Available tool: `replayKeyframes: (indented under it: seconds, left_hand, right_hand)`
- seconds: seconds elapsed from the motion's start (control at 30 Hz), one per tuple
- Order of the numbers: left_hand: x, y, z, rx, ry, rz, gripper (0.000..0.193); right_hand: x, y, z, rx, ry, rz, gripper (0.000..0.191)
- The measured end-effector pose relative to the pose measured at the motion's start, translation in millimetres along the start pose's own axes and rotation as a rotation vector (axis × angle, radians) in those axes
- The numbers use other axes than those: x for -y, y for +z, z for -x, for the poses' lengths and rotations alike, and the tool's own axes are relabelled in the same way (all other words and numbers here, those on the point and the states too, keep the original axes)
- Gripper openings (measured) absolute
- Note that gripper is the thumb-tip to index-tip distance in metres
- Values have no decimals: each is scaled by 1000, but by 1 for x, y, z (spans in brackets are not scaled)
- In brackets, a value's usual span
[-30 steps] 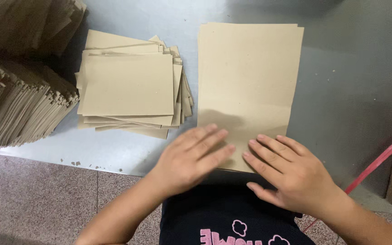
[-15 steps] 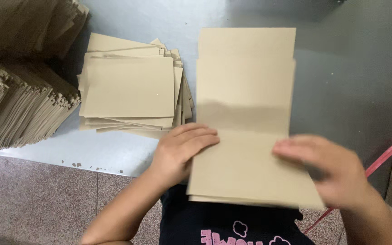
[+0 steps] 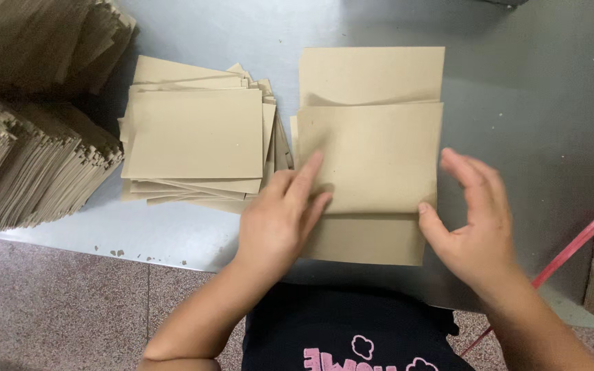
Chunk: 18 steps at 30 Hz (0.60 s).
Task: The person folds large kraft paper sheets in half at a metal worktable, aligns the edges, and presses the crease flat by hand. Each folded sheet is placed onto a growing stack of finished folded sheets beside the work area, and the person repeats the folding cycle with new sheets.
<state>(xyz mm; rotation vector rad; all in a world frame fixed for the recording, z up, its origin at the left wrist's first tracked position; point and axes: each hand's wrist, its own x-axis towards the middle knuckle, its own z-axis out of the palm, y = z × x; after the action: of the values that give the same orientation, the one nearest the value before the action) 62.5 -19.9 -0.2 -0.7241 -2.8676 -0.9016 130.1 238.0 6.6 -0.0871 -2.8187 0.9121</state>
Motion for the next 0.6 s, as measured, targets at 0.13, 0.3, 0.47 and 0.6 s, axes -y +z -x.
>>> replayKeyframes:
  seconds: [0.13,0.3,0.47,0.6]
  left_hand:
    - [-7,-7,-4,-89,119,-203,41]
    - [-1,2,-5,82,436,-15,34]
    - [11,-3,0,109,496,-31,39]
    - [7,-11,-7,121,603,-148,46]
  right_hand:
    - [13,0,-8,24,-305,149,50]
    - [17,24,-1,333,-537,170,54]
    - [-11,5,16,308,-492,349,55]
    - [-27,-29,21,200,-337,402,46]
